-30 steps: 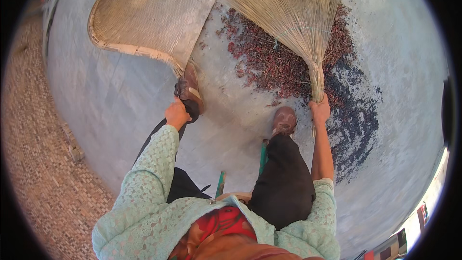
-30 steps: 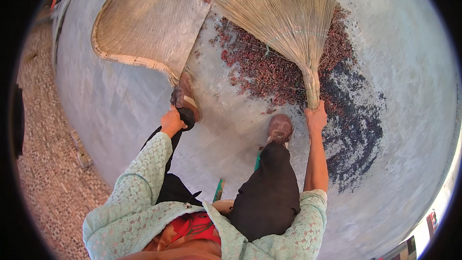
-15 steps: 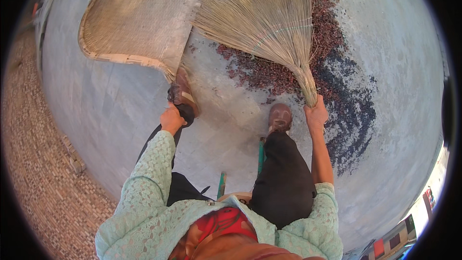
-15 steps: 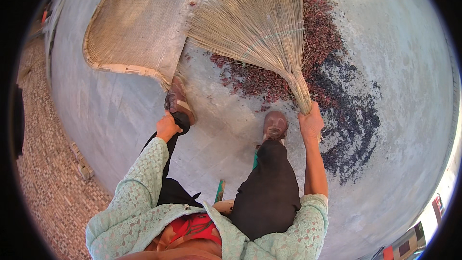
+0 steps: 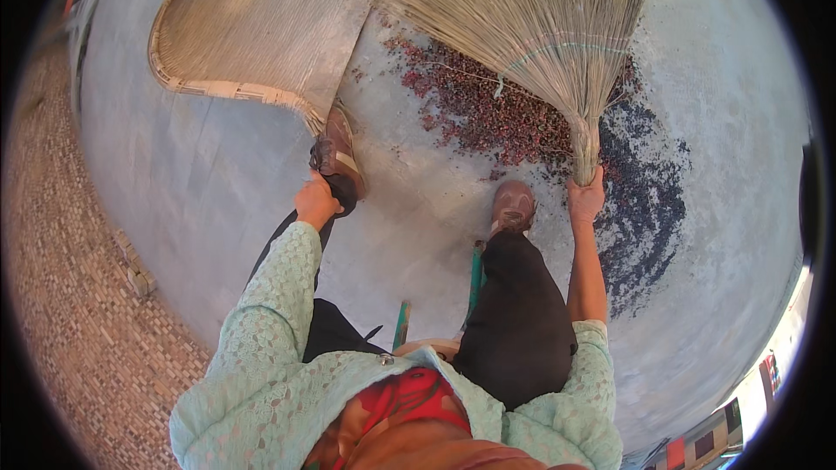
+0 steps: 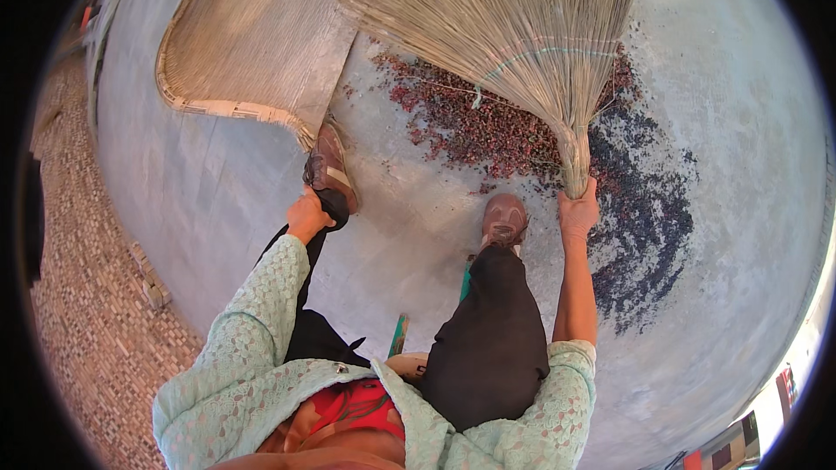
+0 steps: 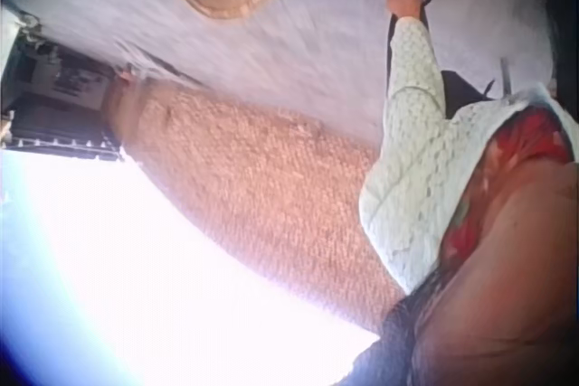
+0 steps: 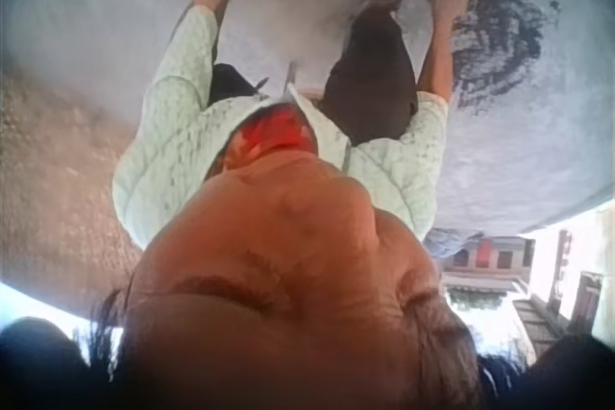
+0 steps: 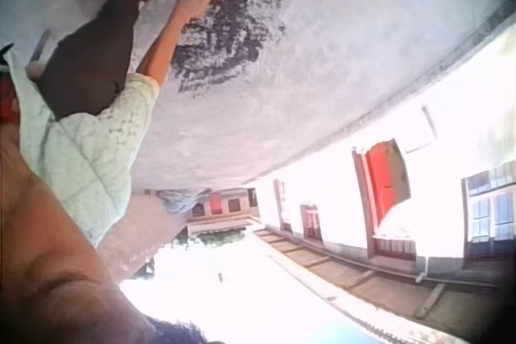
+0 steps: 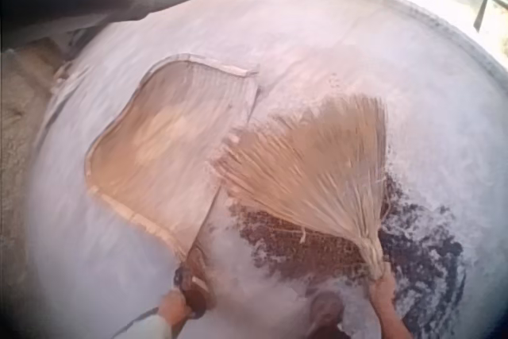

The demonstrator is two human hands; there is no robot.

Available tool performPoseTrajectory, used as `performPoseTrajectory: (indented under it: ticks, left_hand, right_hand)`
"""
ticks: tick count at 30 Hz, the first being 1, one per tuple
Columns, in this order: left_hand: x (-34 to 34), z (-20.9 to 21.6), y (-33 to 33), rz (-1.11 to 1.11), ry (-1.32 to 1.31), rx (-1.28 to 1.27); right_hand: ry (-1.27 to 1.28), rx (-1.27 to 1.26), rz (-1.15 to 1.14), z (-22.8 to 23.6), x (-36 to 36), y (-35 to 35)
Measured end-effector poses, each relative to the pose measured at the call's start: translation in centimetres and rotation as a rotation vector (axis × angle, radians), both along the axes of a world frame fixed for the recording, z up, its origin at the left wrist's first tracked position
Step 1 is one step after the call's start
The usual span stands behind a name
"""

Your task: The person sweeps a pile of reddish-brown debris on a concrete floor using a traditional straw broom. They occasionally use their right hand to gather and adjust the debris while sweeping it into a more compact pile.

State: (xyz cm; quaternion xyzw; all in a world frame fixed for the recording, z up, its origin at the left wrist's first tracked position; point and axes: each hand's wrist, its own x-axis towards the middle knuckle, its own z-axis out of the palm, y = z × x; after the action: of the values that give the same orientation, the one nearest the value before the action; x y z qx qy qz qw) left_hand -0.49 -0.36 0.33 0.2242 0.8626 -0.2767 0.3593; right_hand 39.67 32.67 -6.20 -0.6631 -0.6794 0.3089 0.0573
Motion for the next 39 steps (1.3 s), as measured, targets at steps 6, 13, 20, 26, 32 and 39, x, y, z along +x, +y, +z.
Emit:
performPoseTrajectory:
  ticks: [6, 13, 20, 26, 32, 39]
  left_hand:
    - [0.1, 0.1, 0.4, 0.04, 0.008, 0.049]
    - [-0.1, 0.4, 0.7, 0.004, -0.01, 0.011]
    - [0.2, 0.3, 0.3, 0.006, -0.014, -0.012]
    - [0.2, 0.6, 1.0, 0.023, -0.032, 0.0]
    - [0.0, 0.1, 0.5, 0.022, -0.014, -0.018]
    - [0.0, -0.1, 0.4, 0.0, -0.014, -0.017]
  right_hand:
    - [-0.19, -0.166, -0.02, 0.4, -0.8, 0.5]
    - [-0.088, -0.117, -0.066, -0.4, 3.8, -2.1]
    - [-0.137, -0.154, 0.026, 0.7, 4.1, -4.9]
    - [-0.402, -0.245, 0.311, -0.5, 9.0, -7.3]
    - [-0.225, -0.106, 0.325, 2.4, 6.5, -5.5]
    - [-0.311, -0.1, 0.355, 0.0, 8.8, -7.1]
